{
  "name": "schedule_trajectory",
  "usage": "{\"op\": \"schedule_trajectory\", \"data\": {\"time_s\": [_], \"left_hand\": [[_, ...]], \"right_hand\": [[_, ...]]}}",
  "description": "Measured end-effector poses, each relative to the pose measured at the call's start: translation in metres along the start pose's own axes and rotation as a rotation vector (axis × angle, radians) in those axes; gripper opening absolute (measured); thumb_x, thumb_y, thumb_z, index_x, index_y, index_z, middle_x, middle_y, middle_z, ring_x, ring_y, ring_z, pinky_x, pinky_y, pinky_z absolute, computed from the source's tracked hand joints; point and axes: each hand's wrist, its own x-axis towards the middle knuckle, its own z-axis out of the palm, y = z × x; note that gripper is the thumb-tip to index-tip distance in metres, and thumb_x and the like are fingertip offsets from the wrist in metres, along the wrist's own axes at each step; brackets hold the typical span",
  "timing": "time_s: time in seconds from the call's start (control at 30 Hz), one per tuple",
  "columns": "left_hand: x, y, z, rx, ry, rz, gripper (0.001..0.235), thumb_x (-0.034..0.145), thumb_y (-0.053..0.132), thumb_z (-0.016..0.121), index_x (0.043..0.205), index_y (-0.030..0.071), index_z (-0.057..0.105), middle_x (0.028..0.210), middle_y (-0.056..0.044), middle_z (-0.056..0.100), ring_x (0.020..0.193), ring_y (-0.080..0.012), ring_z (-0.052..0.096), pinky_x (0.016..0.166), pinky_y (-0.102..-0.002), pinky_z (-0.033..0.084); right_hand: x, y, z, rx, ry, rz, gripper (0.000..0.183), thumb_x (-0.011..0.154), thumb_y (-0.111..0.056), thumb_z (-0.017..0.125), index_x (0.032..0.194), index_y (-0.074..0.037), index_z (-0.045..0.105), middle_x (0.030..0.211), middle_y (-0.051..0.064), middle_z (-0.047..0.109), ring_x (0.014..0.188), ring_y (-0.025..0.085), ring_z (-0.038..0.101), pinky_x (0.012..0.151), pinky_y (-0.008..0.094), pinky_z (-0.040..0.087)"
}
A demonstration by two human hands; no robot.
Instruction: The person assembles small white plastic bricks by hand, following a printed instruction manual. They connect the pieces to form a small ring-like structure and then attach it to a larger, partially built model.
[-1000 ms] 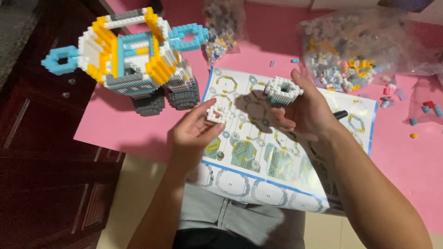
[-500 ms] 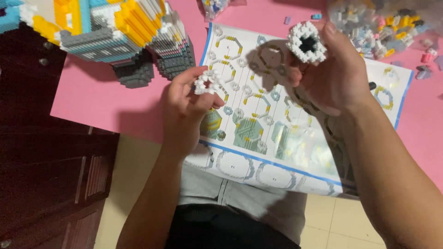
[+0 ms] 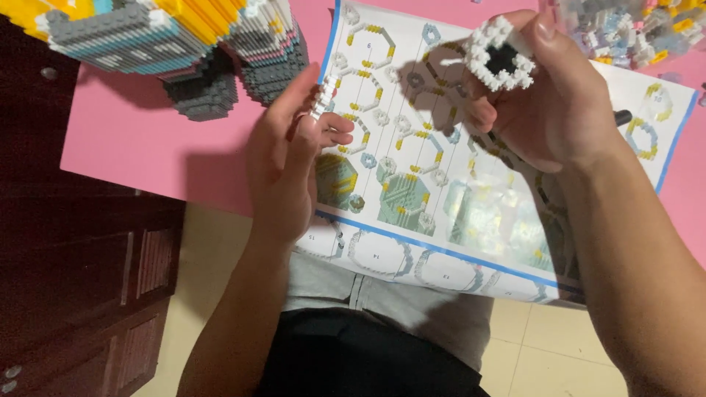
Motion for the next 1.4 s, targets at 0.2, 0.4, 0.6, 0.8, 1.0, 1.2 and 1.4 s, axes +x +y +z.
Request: {"op": "schedule_trajectory", "data": {"time_s": [0.2,0.4,0.6,0.8,1.0,1.2,1.4], "left_hand": [[0.008,0.006,0.003,-0.065,0.011,0.003,0.087,0.105,0.057,0.05,0.154,-0.013,0.034,0.148,-0.039,0.053,0.104,-0.0342,0.077,0.088,-0.045,0.072],[0.007,0.003,0.001,-0.05,0.007,0.005,0.075,0.107,0.047,0.048,0.154,-0.011,0.038,0.152,-0.032,0.054,0.106,-0.0335,0.079,0.09,-0.045,0.074],[0.005,0.005,0.003,-0.011,-0.015,0.01,0.077,0.107,0.05,0.045,0.154,-0.011,0.037,0.135,-0.03,0.062,0.105,-0.0327,0.08,0.091,-0.046,0.075],[0.005,0.012,0.006,-0.011,-0.003,-0.011,0.075,0.104,0.045,0.052,0.152,-0.012,0.04,0.124,-0.03,0.07,0.103,-0.0318,0.08,0.092,-0.044,0.073],[0.003,0.004,0.009,-0.038,-0.045,-0.037,0.063,0.108,0.041,0.056,0.15,-0.005,0.047,0.15,-0.03,0.057,0.11,-0.0319,0.077,0.103,-0.046,0.066],[0.004,0.005,0.014,0.056,-0.052,-0.089,0.073,0.105,0.05,0.057,0.148,-0.008,0.045,0.131,-0.025,0.068,0.109,-0.0288,0.076,0.115,-0.046,0.057],[0.002,0.012,0.016,0.05,-0.042,-0.097,0.07,0.106,0.048,0.058,0.149,-0.005,0.044,0.136,-0.03,0.063,0.127,-0.0347,0.071,0.114,-0.047,0.058]], "right_hand": [[0.004,0.002,-0.007,0.067,-0.112,0.007,0.029,0.105,-0.05,0.066,0.11,-0.022,0.071,0.129,0.023,0.072,0.052,0.024,0.046,0.051,0.035,0.036],[0.002,0.0,-0.007,-0.057,-0.103,0.032,0.039,0.107,-0.053,0.062,0.129,-0.022,0.07,0.102,0.007,0.057,0.059,0.022,0.049,0.062,0.034,0.038],[0.0,0.004,-0.005,-0.185,0.018,0.087,0.056,0.098,-0.061,0.059,0.142,-0.026,0.062,0.12,0.003,0.045,0.065,0.022,0.047,0.07,0.033,0.043],[0.005,0.003,-0.01,-0.036,-0.052,0.076,0.049,0.101,-0.055,0.064,0.138,-0.022,0.066,0.1,0.01,0.06,0.069,0.023,0.062,0.069,0.033,0.054],[0.007,-0.004,-0.013,-0.016,-0.08,0.075,0.048,0.101,-0.045,0.065,0.143,-0.02,0.062,0.127,0.011,0.045,0.067,0.02,0.057,0.068,0.032,0.052],[0.008,0.002,-0.016,-0.081,-0.098,0.02,0.046,0.103,-0.045,0.063,0.142,-0.021,0.057,0.15,0.005,0.039,0.065,0.018,0.057,0.066,0.028,0.049],[0.009,0.005,-0.012,-0.019,-0.009,0.043,0.037,0.103,-0.043,0.062,0.132,-0.02,0.061,0.11,0.004,0.051,0.06,0.023,0.054,0.057,0.03,0.048]]}}
